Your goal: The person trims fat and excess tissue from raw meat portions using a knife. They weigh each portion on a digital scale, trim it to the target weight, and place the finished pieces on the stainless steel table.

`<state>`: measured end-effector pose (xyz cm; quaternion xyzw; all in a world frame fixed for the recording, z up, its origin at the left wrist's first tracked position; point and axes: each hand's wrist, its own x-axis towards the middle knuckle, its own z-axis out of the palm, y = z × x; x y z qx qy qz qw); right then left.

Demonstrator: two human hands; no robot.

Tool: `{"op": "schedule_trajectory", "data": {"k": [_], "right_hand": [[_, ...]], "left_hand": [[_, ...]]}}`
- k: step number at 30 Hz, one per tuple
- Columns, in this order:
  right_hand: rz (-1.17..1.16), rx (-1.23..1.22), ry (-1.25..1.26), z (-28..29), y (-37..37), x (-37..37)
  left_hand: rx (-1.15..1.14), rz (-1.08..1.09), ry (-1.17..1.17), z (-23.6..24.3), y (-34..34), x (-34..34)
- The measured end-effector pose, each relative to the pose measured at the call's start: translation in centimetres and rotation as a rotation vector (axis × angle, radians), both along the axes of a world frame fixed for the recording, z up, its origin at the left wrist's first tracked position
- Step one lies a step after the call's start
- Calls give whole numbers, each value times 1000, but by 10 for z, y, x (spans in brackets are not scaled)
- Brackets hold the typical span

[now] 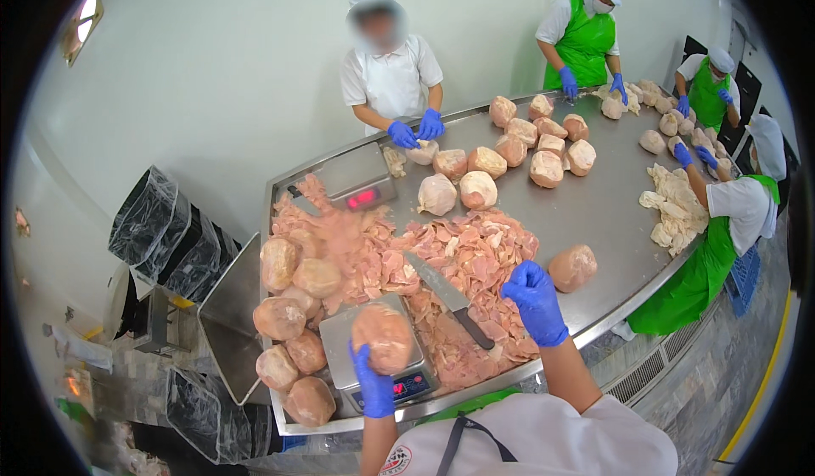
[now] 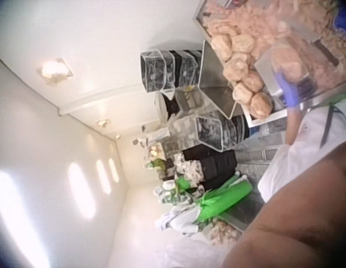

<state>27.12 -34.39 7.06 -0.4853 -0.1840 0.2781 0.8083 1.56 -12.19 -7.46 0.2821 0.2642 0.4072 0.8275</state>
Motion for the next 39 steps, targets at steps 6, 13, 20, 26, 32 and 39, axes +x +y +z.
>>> {"op": "schedule_trajectory", "data": {"k": [6, 13, 20, 26, 32, 39], "right_hand": [[148, 611, 437, -46, 28, -20], [146, 582, 817, -78, 55, -40], [188, 631, 778, -47, 87, -34], [120, 752, 691, -47, 79, 5], [14, 666, 743, -89, 75, 10], [50, 469, 795, -112, 82, -11]], "left_hand": [[353, 250, 398, 35, 23, -49], [324, 207, 406, 7, 35, -63], [534, 160, 578, -6, 42, -55], [447, 47, 538, 12, 45, -62], [463, 58, 574, 25, 33, -78], [445, 83, 601, 29, 27, -86]]}}
